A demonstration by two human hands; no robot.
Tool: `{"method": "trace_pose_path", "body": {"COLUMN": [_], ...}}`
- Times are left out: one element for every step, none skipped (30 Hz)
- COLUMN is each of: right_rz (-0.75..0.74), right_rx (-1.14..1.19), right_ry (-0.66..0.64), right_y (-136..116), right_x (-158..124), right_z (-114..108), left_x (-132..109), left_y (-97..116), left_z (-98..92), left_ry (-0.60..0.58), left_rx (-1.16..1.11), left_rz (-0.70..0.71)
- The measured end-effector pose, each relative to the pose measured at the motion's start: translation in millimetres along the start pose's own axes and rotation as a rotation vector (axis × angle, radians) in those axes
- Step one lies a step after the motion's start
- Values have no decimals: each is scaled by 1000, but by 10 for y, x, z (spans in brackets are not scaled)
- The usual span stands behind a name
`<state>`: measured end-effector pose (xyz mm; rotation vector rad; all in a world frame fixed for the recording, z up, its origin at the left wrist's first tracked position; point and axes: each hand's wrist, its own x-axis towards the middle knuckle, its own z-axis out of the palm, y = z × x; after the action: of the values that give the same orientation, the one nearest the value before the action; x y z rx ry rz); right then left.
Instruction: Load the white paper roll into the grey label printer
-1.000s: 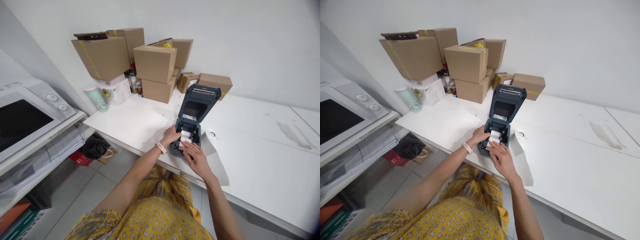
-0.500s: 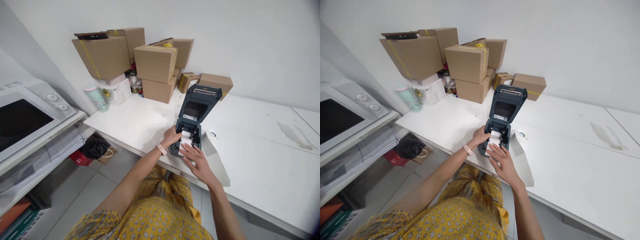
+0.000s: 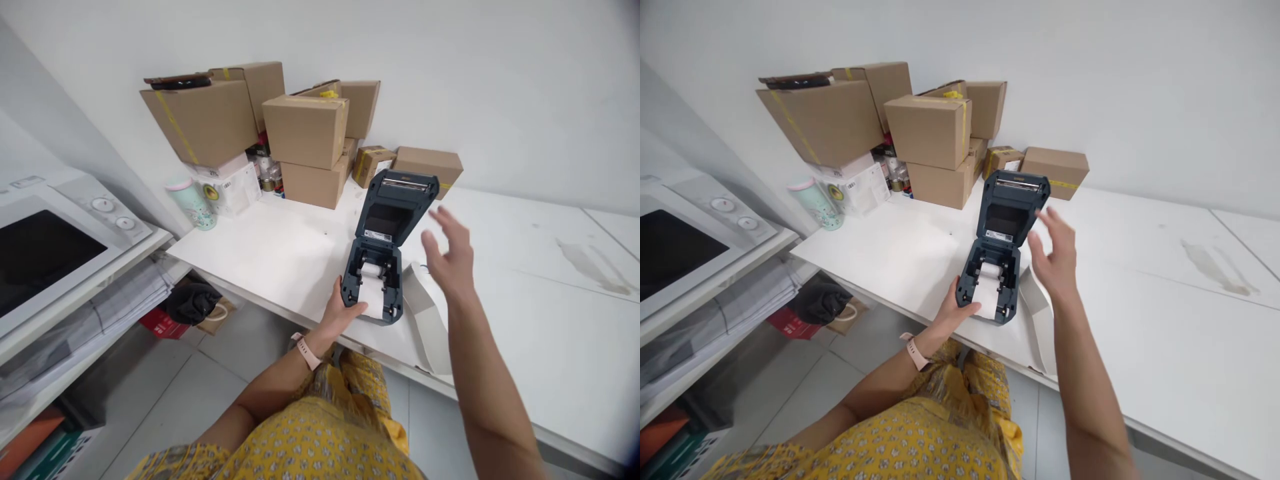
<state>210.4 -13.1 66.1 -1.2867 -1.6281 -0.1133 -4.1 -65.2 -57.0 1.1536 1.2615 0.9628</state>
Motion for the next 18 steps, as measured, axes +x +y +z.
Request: {"method": "trace_pose_path", "body": {"right_rz": [-37,-42,-32,-10,27,73,113,142,150,134,98,50,-3,-50,-91,-127,-176,-211], "right_rx": [-41,-81,-117,-136,-135,-123,-107,-90,-77,-66,-54,-38,-16,9,35,57,74,81], "right_ry": [5,10,17,12,-26,-72,-112,-137,-139,-118,-76,-28,16,70,94,105,96,72], "right_y": [63,125,182,233,275,304,318,315,293,253,198,131,58,-16,-85,-145,-194,-228], "right_x": [258,507,738,939,1102,1220,1290,1309,1279,1201,1081,923,735,525,303,77,-142,-349], "right_z": [57,121,189,256,316,365,401,421,425,414,390,357,320,282,248,219,197,183], "left_x": [-8,-9,-8,-5,-3,-2,-3,-4,-6,-8,-9,-9,-8,-8,-7,-7,-6,-6], "left_y": [-7,-8,-8,-9,-12,-19,-30,-45,-63,-82,-101,-117,-131,-142,-149,-153,-154,-152], "left_z": [3,3,1,-3,-8,-14,-20,-26,-32,-36,-39,-40,-39,-36,-30,-24,-16,-8], "left_ry": [-6,-18,-33,-44,-57,-73,-87,-97,-107,-117,-125,-134,-141,-148,-150,-151,-149,-143], "left_rx": [-27,-56,-85,-114,-147,-181,-212,-237,-253,-264,-274,-284,-296,-312,-328,-339,-344,-347], "left_rz": [-1,5,14,19,25,32,36,37,37,36,34,31,32,33,35,40,50,62]}}
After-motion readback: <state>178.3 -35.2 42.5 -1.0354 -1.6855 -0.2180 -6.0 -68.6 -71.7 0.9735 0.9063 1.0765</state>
